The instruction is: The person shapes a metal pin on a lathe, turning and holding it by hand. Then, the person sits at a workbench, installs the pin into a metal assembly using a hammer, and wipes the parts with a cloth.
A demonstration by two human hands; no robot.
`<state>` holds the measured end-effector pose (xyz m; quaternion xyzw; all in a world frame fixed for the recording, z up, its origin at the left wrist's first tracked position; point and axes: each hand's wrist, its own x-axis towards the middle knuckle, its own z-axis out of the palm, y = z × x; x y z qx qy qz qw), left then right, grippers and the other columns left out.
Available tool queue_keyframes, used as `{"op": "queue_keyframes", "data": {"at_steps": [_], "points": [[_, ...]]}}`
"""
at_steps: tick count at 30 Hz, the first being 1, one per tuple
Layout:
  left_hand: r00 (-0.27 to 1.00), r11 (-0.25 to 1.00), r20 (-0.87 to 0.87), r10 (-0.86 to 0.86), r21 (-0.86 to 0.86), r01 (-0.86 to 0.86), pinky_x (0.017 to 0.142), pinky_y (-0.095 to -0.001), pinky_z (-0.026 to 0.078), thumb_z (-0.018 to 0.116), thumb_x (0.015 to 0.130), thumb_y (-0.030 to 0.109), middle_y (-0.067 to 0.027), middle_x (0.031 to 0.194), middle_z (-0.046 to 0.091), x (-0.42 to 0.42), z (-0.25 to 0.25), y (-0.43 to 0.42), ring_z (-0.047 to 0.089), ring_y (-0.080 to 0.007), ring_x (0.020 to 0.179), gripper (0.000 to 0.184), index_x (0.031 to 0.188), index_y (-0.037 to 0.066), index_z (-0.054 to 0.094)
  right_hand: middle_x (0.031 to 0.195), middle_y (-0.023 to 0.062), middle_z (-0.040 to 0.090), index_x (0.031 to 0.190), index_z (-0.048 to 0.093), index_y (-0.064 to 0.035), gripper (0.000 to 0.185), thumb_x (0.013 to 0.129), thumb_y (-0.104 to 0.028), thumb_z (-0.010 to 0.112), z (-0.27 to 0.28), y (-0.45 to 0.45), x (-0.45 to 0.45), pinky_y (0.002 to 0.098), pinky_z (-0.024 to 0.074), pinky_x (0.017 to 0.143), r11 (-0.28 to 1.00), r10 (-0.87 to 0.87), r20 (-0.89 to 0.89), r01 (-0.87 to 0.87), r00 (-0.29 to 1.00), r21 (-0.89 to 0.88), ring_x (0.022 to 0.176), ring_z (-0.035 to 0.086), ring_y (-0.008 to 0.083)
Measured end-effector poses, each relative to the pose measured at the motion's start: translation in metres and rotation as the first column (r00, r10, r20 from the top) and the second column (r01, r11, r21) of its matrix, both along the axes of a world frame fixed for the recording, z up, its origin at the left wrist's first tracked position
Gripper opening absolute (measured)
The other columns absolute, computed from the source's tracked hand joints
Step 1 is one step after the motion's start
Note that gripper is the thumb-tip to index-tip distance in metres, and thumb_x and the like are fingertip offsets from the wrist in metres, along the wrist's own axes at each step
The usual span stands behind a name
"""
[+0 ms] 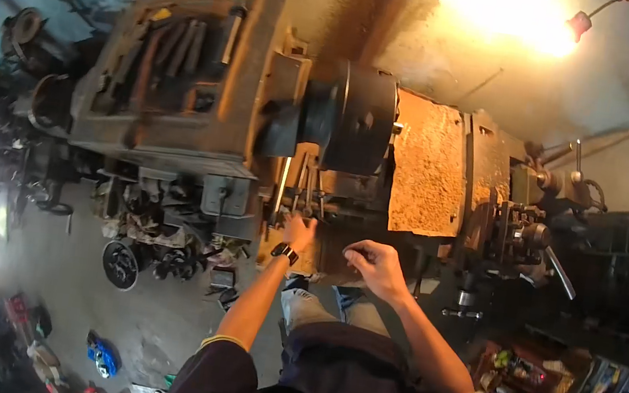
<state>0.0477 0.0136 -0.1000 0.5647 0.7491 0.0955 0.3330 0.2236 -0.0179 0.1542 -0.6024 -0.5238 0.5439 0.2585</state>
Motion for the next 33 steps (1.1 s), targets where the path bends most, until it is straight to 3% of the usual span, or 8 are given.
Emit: {"op": "queue_keyframes", "data": {"at_steps": [1, 6, 12, 13, 15, 18, 28, 33], "points": [[0.987, 0.99, 0.084, 0.136, -0.051, -0.132, 0.103, -0.053, 0.038, 0.057, 0.089, 0.043, -0.0438, 0.137, 0.029, 0.002, -0.015, 0.01, 0.037, -0.0521, 0.126, 0.074, 0.137, -0.007, 0.034, 0.078, 0.0117, 0.069, 0.096, 0.069, 0.0025, 0.017, 0.087, -0.012, 0.066, 0.003, 0.0, 0.0, 0.0283, 0.0506, 0.062, 1.0, 0.006, 0.059, -0.006, 0.998, 0.005, 0.069, 0.065, 0.0149], [0.931, 0.878, 0.149, 0.332, -0.41, -0.247, 0.078, -0.051, 0.052, 0.05, 0.087, 0.062, -0.0283, 0.106, 0.063, -0.014, -0.107, 0.057, 0.063, -0.039, 0.094, 0.076, 0.113, -0.009, 0.058, 0.079, 0.0119, 0.069, 0.096, 0.067, 0.0031, 0.019, 0.087, -0.014, 0.066, -0.017, -0.004, 0.003, 0.0282, 0.0507, 0.063, 0.996, -0.078, 0.096, 0.074, 0.992, 0.051, 0.07, 0.065, 0.0153], [0.851, 0.814, 0.025, 0.525, 0.279, -0.51, 0.054, -0.0416, 0.048, 0.058, 0.081, 0.066, -0.0222, 0.072, 0.066, -0.003, -0.033, -0.021, 0.065, -0.0337, 0.062, 0.069, 0.087, -0.002, 0.069, 0.082, 0.0068, 0.069, 0.098, 0.066, 0.0029, 0.017, 0.091, -0.012, 0.062, 0.003, 0.012, -0.004, 0.0251, 0.0508, 0.065, 0.974, -0.208, -0.111, 0.216, 0.972, 0.071, 0.072, 0.063, 0.01], [0.794, 0.705, 0.471, 0.385, 0.404, -0.582, 0.049, -0.0373, 0.044, 0.066, 0.084, 0.05, -0.0175, 0.064, 0.061, -0.013, -0.071, -0.053, 0.057, -0.0225, 0.053, 0.051, 0.086, -0.002, 0.068, 0.083, 0.0056, 0.068, 0.099, 0.066, 0.0028, 0.016, 0.092, -0.012, 0.062, 0.01, 0.018, -0.005, 0.0245, 0.0506, 0.065, 0.97, -0.215, -0.161, 0.231, 0.963, 0.081, 0.072, 0.063, 0.0094], [0.672, 0.731, 0.692, 0.264, 0.311, -0.607, 0.053, -0.0271, 0.04, 0.076, 0.08, 0.018, -0.0012, 0.068, 0.051, -0.024, 0.086, -0.082, 0.044, -0.0084, 0.061, 0.022, 0.085, 0.002, 0.063, 0.085, 0.0061, 0.068, 0.1, 0.065, 0.0037, 0.016, 0.092, -0.01, 0.062, 0.021, 0.032, -0.003, 0.024, 0.0518, 0.066, 0.957, -0.226, -0.261, 0.264, 0.938, 0.12, 0.074, 0.063, 0.0107], [0.764, 0.68, 0.577, 0.289, 0.438, -0.588, 0.054, -0.0262, 0.039, 0.074, 0.075, 0.004, 0.0008, 0.075, 0.052, -0.038, 0.144, -0.097, 0.043, -0.0071, 0.063, 0.017, 0.084, 0.003, 0.06, 0.084, 0.0034, 0.067, 0.1, 0.065, 0.002, 0.016, 0.093, -0.012, 0.061, 0.022, 0.048, 0.0, 0.023, 0.0502, 0.065, 0.927, -0.226, -0.317, 0.303, 0.921, 0.22, 0.073, 0.061, 0.0086], [0.927, 0.21, 0.349, -0.139, 0.925, -0.316, 0.049, -0.0274, 0.031, 0.069, 0.084, 0.009, -0.0018, 0.059, 0.043, -0.033, 0.385, 0.07, 0.038, -0.0116, 0.052, 0.025, 0.068, 0.007, 0.049, 0.085, 0.006, 0.068, 0.098, 0.068, 0.0022, 0.017, 0.092, -0.012, 0.062, 0.053, 0.049, 0.029, 0.0244, 0.0492, 0.066, 0.855, -0.196, -0.408, 0.359, 0.892, 0.373, 0.075, 0.061, 0.0103], [0.924, 0.223, 0.278, -0.264, 0.949, -0.222, 0.048, -0.0298, 0.031, 0.066, 0.085, 0.012, -0.007, 0.054, 0.042, -0.005, 0.431, 0.23, 0.037, -0.0123, 0.051, 0.028, 0.066, 0.002, 0.048, 0.083, 0.0042, 0.067, 0.097, 0.067, 0.0029, 0.016, 0.091, -0.011, 0.063, 0.089, 0.025, 0.055, 0.0227, 0.0474, 0.066, 0.874, -0.236, -0.305, 0.339, 0.923, 0.349, 0.075, 0.06, 0.0089]]}}
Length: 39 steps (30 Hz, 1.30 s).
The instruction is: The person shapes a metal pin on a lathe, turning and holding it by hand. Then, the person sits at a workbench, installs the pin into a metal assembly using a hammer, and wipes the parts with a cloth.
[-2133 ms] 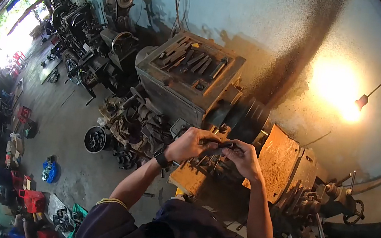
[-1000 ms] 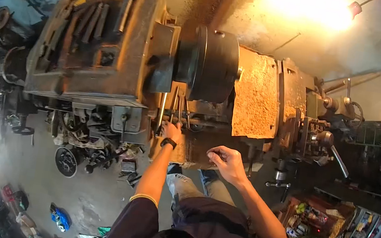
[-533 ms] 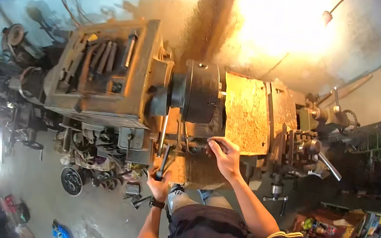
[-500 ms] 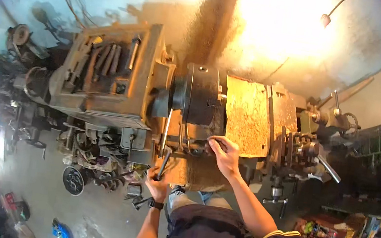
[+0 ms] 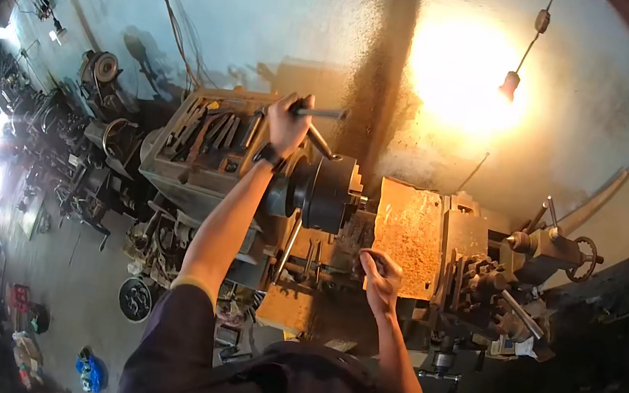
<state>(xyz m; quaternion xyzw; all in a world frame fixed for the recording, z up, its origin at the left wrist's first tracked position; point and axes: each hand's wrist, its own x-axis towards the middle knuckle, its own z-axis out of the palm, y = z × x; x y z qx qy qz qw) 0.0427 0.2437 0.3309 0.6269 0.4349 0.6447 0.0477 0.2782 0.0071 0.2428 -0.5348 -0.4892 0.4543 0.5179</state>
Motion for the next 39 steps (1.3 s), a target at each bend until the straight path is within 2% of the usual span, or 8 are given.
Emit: {"op": "queue_keyframes", "data": {"at_steps": [15, 24, 29, 31, 33, 34, 38, 39], "points": [[0.876, 0.944, -0.435, -0.207, -0.325, 0.061, 0.055, -0.0428, 0.042, 0.064, 0.079, 0.022, -0.023, 0.063, 0.055, 0.04, -0.032, 0.112, 0.057, -0.0387, 0.06, 0.028, 0.065, 0.0, 0.054, 0.078, 0.01, 0.066, 0.094, 0.065, 0.0066, 0.015, 0.091, -0.007, 0.061, -0.039, -0.066, 0.048, 0.0269, 0.0502, 0.062, 0.967, -0.252, -0.205, 0.241, 0.946, -0.08, 0.068, 0.062, 0.0149], [0.478, 0.884, -0.849, -0.224, -0.384, -0.267, 0.062, -0.0419, 0.053, 0.051, 0.089, 0.059, -0.0205, 0.072, 0.066, 0.05, 0.012, 0.065, 0.065, -0.0296, 0.064, 0.064, 0.087, -0.003, 0.063, 0.08, 0.0063, 0.067, 0.097, 0.066, 0.0054, 0.016, 0.091, -0.009, 0.062, -0.048, -0.072, 0.025, 0.0245, 0.0482, 0.064, 0.972, -0.228, -0.158, 0.215, 0.961, -0.095, 0.07, 0.06, 0.0102], [0.512, 0.934, -0.857, -0.064, -0.232, -0.272, 0.063, -0.0443, 0.053, 0.047, 0.091, 0.058, -0.0196, 0.07, 0.065, 0.045, 0.014, 0.003, 0.066, -0.0314, 0.066, 0.062, 0.097, -0.002, 0.061, 0.081, 0.0048, 0.066, 0.098, 0.066, 0.0037, 0.015, 0.093, -0.008, 0.06, -0.013, -0.06, -0.001, 0.0243, 0.0455, 0.062, 0.967, -0.173, -0.067, 0.183, 0.983, 0.18, 0.069, 0.057, 0.0086], [0.496, 0.945, -0.864, 0.087, -0.087, -0.317, 0.061, -0.0443, 0.053, 0.048, 0.092, 0.055, -0.0188, 0.068, 0.065, 0.041, 0.002, -0.037, 0.065, -0.0308, 0.064, 0.059, 0.103, -0.001, 0.058, 0.098, 0.011, 0.065, 0.103, 0.062, 0.0021, 0.016, 0.096, -0.007, 0.052, -0.03, -0.037, -0.002, 0.0283, 0.0484, 0.076, 0.821, -0.406, -0.155, 0.433, 0.901, 0.372, 0.086, 0.06, 0.0153], [0.507, 0.945, -0.85, 0.143, -0.036, -0.326, 0.064, -0.0484, 0.05, 0.055, 0.089, 0.054, -0.0203, 0.071, 0.064, 0.036, -0.012, -0.079, 0.064, -0.0363, 0.068, 0.062, 0.116, -0.002, 0.05, 0.112, 0.0145, 0.059, 0.109, 0.059, 0.0008, 0.03, 0.101, -0.022, 0.041, 0.034, 0.01, 0.0, 0.0343, 0.0465, 0.087, 0.701, -0.642, 0.162, 0.488, 0.75, 0.519, 0.1, 0.059, 0.0233], [0.513, 0.945, -0.842, 0.169, -0.009, -0.326, 0.065, -0.0504, 0.049, 0.058, 0.088, 0.053, -0.0211, 0.073, 0.064, 0.037, -0.014, -0.094, 0.064, -0.0391, 0.071, 0.067, 0.123, -0.002, 0.046, 0.112, 0.0142, 0.057, 0.11, 0.058, 0.0016, 0.029, 0.1, -0.019, 0.041, 0.023, 0.066, 0.007, 0.0363, 0.046, 0.09, 0.568, -0.686, -0.069, 0.593, 0.724, 0.57, 0.105, 0.057, 0.0246], [0.812, 0.737, -0.583, -0.042, -0.566, -0.369, 0.056, -0.0455, 0.049, 0.063, 0.088, 0.034, -0.0161, 0.066, 0.062, 0.051, -0.004, -0.127, 0.063, -0.0363, 0.063, 0.041, 0.105, 0.0, 0.048, 0.116, 0.0122, 0.056, 0.118, 0.054, -0.0009, 0.032, 0.097, -0.024, 0.046, 0.095, 0.28, -0.033, 0.037, 0.0421, 0.093, 0.49, -0.597, -0.254, 0.596, 0.761, 0.636, 0.106, 0.054, 0.023], [0.829, 0.754, -0.56, -0.002, -0.545, -0.366, 0.055, -0.0453, 0.049, 0.062, 0.088, 0.033, -0.0169, 0.065, 0.062, 0.053, -0.005, -0.128, 0.062, -0.0372, 0.062, 0.038, 0.101, 0.0, 0.047, 0.118, 0.0132, 0.057, 0.118, 0.055, -0.0011, 0.032, 0.099, -0.026, 0.045, 0.124, 0.285, -0.051, 0.0376, 0.0429, 0.091, 0.652, -0.499, -0.233, 0.539, 0.835, 0.533, 0.107, 0.055, 0.0244]]}}
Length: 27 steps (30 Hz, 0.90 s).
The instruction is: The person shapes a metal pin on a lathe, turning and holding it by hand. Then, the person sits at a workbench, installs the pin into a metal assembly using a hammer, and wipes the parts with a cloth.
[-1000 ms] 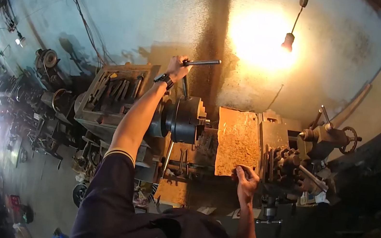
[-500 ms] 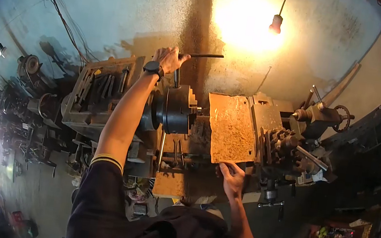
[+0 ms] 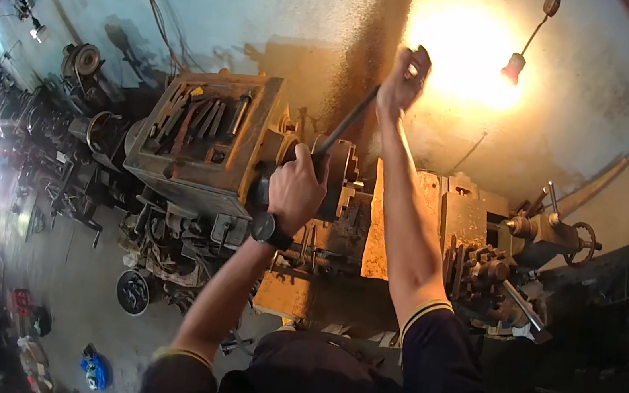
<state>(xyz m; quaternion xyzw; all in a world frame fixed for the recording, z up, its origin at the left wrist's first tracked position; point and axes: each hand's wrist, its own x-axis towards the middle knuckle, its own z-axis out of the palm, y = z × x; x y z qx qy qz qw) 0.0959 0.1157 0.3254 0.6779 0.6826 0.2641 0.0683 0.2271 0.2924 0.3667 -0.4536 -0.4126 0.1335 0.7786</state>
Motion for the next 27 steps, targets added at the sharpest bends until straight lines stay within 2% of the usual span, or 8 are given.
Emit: {"op": "queue_keyframes", "data": {"at_steps": [4, 7, 10, 13, 20, 22, 24, 27], "points": [[0.975, 0.949, 0.171, -0.145, 0.304, 0.087, 0.053, -0.0424, 0.048, 0.069, 0.084, 0.022, -0.0158, 0.062, 0.061, -0.006, -0.009, 0.005, 0.062, -0.0355, 0.059, 0.029, 0.092, 0.002, 0.049, 0.118, 0.0193, 0.056, 0.126, 0.049, -0.0026, 0.052, 0.095, -0.044, 0.05, -0.015, -0.024, 0.015, 0.0434, 0.0472, 0.087, 0.972, 0.11, -0.153, -0.139, 0.982, -0.192, 0.107, 0.056, 0.0295], [0.963, 0.954, 0.186, -0.195, 0.265, 0.142, 0.05, -0.0356, 0.045, 0.07, 0.083, 0.016, -0.0126, 0.065, 0.063, -0.018, -0.004, -0.015, 0.061, -0.0281, 0.055, 0.02, 0.087, 0.004, 0.054, 0.095, 0.0104, 0.064, 0.126, 0.054, -0.0079, 0.041, 0.096, -0.036, 0.054, -0.173, -0.032, 0.056, 0.0291, 0.0512, 0.064, 0.98, -0.1, 0.234, 0.137, 0.967, -0.146, 0.08, 0.061, 0.0174], [0.884, 0.973, 0.421, -0.205, 0.185, 0.137, 0.053, -0.0286, 0.049, 0.068, 0.081, 0.004, -0.0048, 0.071, 0.067, -0.026, -0.008, -0.081, 0.063, -0.0165, 0.056, 0.014, 0.09, 0.007, 0.057, 0.083, 0.0068, 0.064, 0.126, 0.056, -0.0063, 0.04, 0.095, -0.032, 0.058, -0.29, -0.073, 0.086, 0.0271, 0.0478, 0.056, 0.709, 0.418, 0.03, -0.306, 0.908, -0.636, 0.066, 0.058, 0.0125], [0.802, 0.941, 0.523, -0.288, -0.002, 0.339, 0.066, -0.0324, 0.052, 0.068, 0.079, 0.006, -0.0107, 0.082, 0.067, -0.031, -0.059, -0.129, 0.066, -0.0206, 0.074, 0.019, 0.097, 0.003, 0.063, 0.087, 0.0081, 0.065, 0.124, 0.056, -0.0015, 0.042, 0.093, -0.029, 0.063, -0.239, -0.112, 0.07, 0.0258, 0.0489, 0.059, 0.284, 0.551, -0.617, -0.822, 0.562, -0.494, 0.068, 0.059, 0.0112], [0.888, 0.955, 0.43, 0.16, -0.295, -0.029, 0.066, -0.0415, 0.051, 0.071, 0.082, 0.026, -0.0199, 0.088, 0.068, -0.054, -0.323, -0.137, 0.065, -0.0368, 0.077, 0.034, 0.104, 0.0, 0.065, 0.085, 0.0057, 0.066, 0.115, 0.063, -0.0004, 0.032, 0.086, -0.014, 0.07, -0.243, -0.098, 0.077, 0.0226, 0.0506, 0.057, 0.371, 0.601, -0.511, -0.781, 0.614, -0.503, 0.062, 0.059, 0.0089], [0.985, 0.978, 0.135, 0.105, -0.193, -0.078, 0.069, -0.0468, 0.051, 0.065, 0.087, 0.027, -0.0237, 0.093, 0.066, -0.075, -0.426, -0.12, 0.062, -0.0415, 0.081, 0.036, 0.109, -0.001, 0.062, 0.085, 0.0048, 0.066, 0.113, 0.064, -0.001, 0.031, 0.086, -0.017, 0.07, -0.236, -0.111, 0.095, 0.0236, 0.0511, 0.057, 0.437, 0.557, -0.481, -0.732, 0.676, -0.523, 0.062, 0.058, 0.0092], [0.926, 0.866, 0.248, 0.285, -0.48, -0.138, 0.073, -0.0503, 0.05, 0.06, 0.09, 0.028, -0.0269, 0.1, 0.063, -0.073, -0.423, -0.09, 0.059, -0.0448, 0.087, 0.037, 0.111, -0.003, 0.059, 0.082, 0.0047, 0.065, 0.108, 0.065, -0.0001, 0.027, 0.088, -0.018, 0.067, -0.235, -0.135, 0.116, 0.0243, 0.05, 0.056, 0.443, 0.489, -0.47, -0.673, 0.735, -0.592, 0.062, 0.058, 0.0096], [0.965, 0.864, 0.178, 0.192, -0.497, -0.08, 0.073, -0.0501, 0.049, 0.059, 0.088, 0.025, -0.027, 0.099, 0.062, -0.074, -0.472, -0.056, 0.059, -0.0433, 0.091, 0.036, 0.11, -0.004, 0.057, 0.08, 0.0053, 0.064, 0.104, 0.064, 0.0015, 0.022, 0.088, -0.014, 0.065, -0.226, -0.193, 0.135, 0.0246, 0.0488, 0.056, 0.404, 0.452, -0.393, -0.576, 0.801, -0.711, 0.063, 0.058, 0.01]]}}
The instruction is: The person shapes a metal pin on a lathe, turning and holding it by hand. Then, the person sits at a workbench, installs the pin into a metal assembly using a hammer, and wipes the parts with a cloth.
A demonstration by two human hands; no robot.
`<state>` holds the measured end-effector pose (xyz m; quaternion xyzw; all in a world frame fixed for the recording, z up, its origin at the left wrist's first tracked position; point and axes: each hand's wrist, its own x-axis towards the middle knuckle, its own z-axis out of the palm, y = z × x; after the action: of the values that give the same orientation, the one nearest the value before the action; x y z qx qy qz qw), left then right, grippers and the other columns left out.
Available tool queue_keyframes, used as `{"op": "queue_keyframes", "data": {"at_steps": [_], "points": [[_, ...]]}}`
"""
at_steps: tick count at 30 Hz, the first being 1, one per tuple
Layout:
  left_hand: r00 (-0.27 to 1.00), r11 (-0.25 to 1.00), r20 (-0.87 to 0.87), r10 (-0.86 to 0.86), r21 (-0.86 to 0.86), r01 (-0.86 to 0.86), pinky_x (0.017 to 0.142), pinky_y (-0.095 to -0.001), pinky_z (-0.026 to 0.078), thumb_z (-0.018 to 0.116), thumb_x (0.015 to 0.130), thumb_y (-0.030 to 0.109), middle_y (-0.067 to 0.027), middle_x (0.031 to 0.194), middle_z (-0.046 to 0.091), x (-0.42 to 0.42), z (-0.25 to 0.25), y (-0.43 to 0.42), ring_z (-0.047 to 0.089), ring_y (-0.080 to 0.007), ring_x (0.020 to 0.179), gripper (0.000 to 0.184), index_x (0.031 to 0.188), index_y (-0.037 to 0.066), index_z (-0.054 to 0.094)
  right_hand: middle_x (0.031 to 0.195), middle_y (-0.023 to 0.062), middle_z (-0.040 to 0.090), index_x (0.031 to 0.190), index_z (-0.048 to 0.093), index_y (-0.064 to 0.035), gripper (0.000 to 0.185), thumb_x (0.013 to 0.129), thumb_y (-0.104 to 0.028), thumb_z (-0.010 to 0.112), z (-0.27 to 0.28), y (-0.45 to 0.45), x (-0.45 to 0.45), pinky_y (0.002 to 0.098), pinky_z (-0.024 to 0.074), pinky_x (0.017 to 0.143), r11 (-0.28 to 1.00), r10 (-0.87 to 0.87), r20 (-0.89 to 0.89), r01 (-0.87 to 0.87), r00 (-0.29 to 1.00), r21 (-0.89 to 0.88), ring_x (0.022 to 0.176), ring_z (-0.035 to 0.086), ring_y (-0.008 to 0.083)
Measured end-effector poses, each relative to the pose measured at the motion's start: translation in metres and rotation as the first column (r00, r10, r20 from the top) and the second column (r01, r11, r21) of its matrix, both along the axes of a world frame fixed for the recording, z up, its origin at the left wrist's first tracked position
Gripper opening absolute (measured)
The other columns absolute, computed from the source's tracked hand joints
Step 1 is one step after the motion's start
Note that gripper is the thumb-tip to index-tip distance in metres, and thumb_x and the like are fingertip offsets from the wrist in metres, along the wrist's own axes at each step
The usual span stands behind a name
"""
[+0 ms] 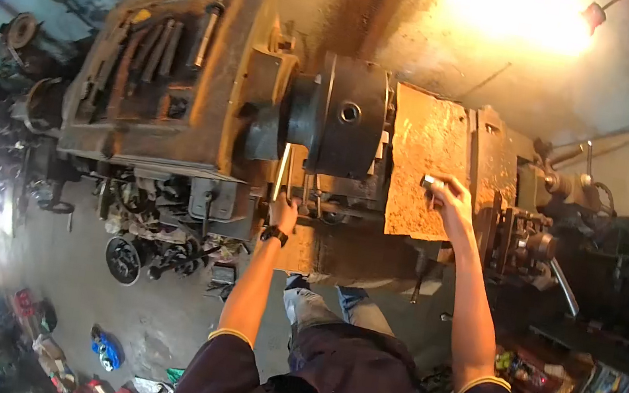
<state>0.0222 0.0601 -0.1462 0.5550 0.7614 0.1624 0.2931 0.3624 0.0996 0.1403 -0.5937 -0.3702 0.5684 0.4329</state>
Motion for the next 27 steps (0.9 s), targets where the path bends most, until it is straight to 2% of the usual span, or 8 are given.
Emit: {"op": "queue_keyframes", "data": {"at_steps": [11, 13, 15, 18, 20, 21, 23, 27], "points": [[0.991, 0.967, -0.002, -0.134, 0.217, 0.131, 0.069, -0.0455, 0.053, 0.06, 0.09, 0.022, -0.0162, 0.096, 0.065, 0.037, 0.041, -0.014, 0.065, -0.0305, 0.076, 0.025, 0.097, -0.002, 0.063, 0.085, 0.0078, 0.069, 0.099, 0.063, 0.0014, 0.02, 0.086, -0.012, 0.069, 0.022, -0.08, -0.037, 0.0247, 0.0496, 0.064, 0.998, 0.041, 0.109, -0.046, 0.993, 0.047, 0.071, 0.061, 0.0103], [0.71, 0.989, 0.69, -0.143, 0.12, 0.083, 0.08, -0.0414, 0.051, 0.061, 0.09, 0.027, -0.0226, 0.115, 0.059, 0.068, 0.138, -0.039, 0.063, -0.033, 0.096, 0.034, 0.114, 0.003, 0.061, 0.092, 0.005, 0.067, 0.101, 0.063, 0.0001, 0.019, 0.085, -0.008, 0.069, 0.028, -0.083, -0.051, 0.0251, 0.0502, 0.068, 0.995, 0.056, 0.179, -0.071, 0.982, 0.076, 0.076, 0.06, 0.0108], [-0.107, 0.996, 0.99, 0.086, -0.084, 0.03, 0.082, -0.0357, 0.051, 0.059, 0.093, 0.025, -0.0173, 0.119, 0.06, 0.101, 0.229, -0.053, 0.064, -0.0267, 0.098, 0.034, 0.119, 0.002, 0.059, 0.094, 0.0061, 0.067, 0.104, 0.062, 0.0005, 0.022, 0.084, -0.006, 0.069, 0.044, -0.088, -0.075, 0.0266, 0.0505, 0.072, 0.981, 0.103, 0.398, -0.16, 0.912, 0.113, 0.081, 0.062, 0.0142], [0.312, 0.986, 0.939, -0.148, 0.164, -0.025, 0.066, -0.0319, 0.052, 0.051, 0.098, 0.017, -0.0119, 0.107, 0.062, 0.109, 0.309, -0.046, 0.063, -0.0212, 0.085, 0.029, 0.117, -0.003, 0.055, 0.091, 0.0064, 0.069, 0.094, 0.066, -0.0047, 0.016, 0.081, -0.012, 0.071, 0.118, -0.068, -0.083, 0.0336, 0.0524, 0.078, 0.752, 0.147, 0.73, -0.554, 0.668, 0.356, 0.087, 0.066, 0.0237], [0.254, 0.992, 0.96, -0.115, 0.126, -0.029, 0.054, -0.0314, 0.048, 0.049, 0.098, 0.015, -0.0105, 0.09, 0.06, 0.097, 0.332, -0.038, 0.059, -0.0189, 0.068, 0.023, 0.11, -0.004, 0.055, 0.093, 0.0068, 0.069, 0.093, 0.068, -0.0071, 0.013, 0.081, -0.012, 0.071, 0.174, -0.036, -0.056, 0.0355, 0.0535, 0.078, 0.598, -0.021, 0.818, -0.649, 0.574, 0.471, 0.088, 0.066, 0.0246], [-0.093, 0.987, 0.982, 0.163, -0.162, 0.018, 0.048, -0.0319, 0.045, 0.049, 0.098, 0.013, -0.0096, 0.079, 0.058, 0.086, 0.352, -0.037, 0.056, -0.0184, 0.06, 0.02, 0.105, -0.004, 0.055, 0.092, 0.0067, 0.069, 0.089, 0.069, -0.0083, 0.009, 0.081, -0.01, 0.071, 0.209, -0.011, -0.029, 0.0338, 0.0538, 0.074, 0.602, -0.163, 0.79, -0.575, 0.59, 0.554, 0.085, 0.066, 0.0208], [-0.078, 0.992, 0.99, 0.117, -0.112, 0.059, 0.045, -0.0318, 0.041, 0.051, 0.097, 0.013, -0.0073, 0.067, 0.05, 0.065, 0.367, -0.042, 0.049, -0.0167, 0.05, 0.017, 0.098, -0.003, 0.055, 0.087, 0.006, 0.068, 0.082, 0.068, -0.0069, 0.002, 0.082, -0.005, 0.069, 0.309, 0.021, 0.007, 0.0292, 0.0513, 0.065, 0.72, -0.401, 0.658, -0.226, 0.637, 0.656, 0.075, 0.062, 0.0131], [0.175, 0.988, 0.973, 0.149, -0.139, -0.072, 0.044, -0.0322, 0.04, 0.054, 0.095, 0.014, -0.007, 0.067, 0.048, 0.042, 0.385, -0.064, 0.049, -0.0161, 0.051, 0.018, 0.095, -0.004, 0.055, 0.087, 0.009, 0.07, 0.1, 0.069, -0.0027, 0.024, 0.091, -0.023, 0.061, 0.43, 0.15, 0.135, 0.0312, 0.051, 0.073, 0.342, -0.789, 0.313, -0.045, 0.529, 0.938, 0.075, 0.065, 0.0176]]}}
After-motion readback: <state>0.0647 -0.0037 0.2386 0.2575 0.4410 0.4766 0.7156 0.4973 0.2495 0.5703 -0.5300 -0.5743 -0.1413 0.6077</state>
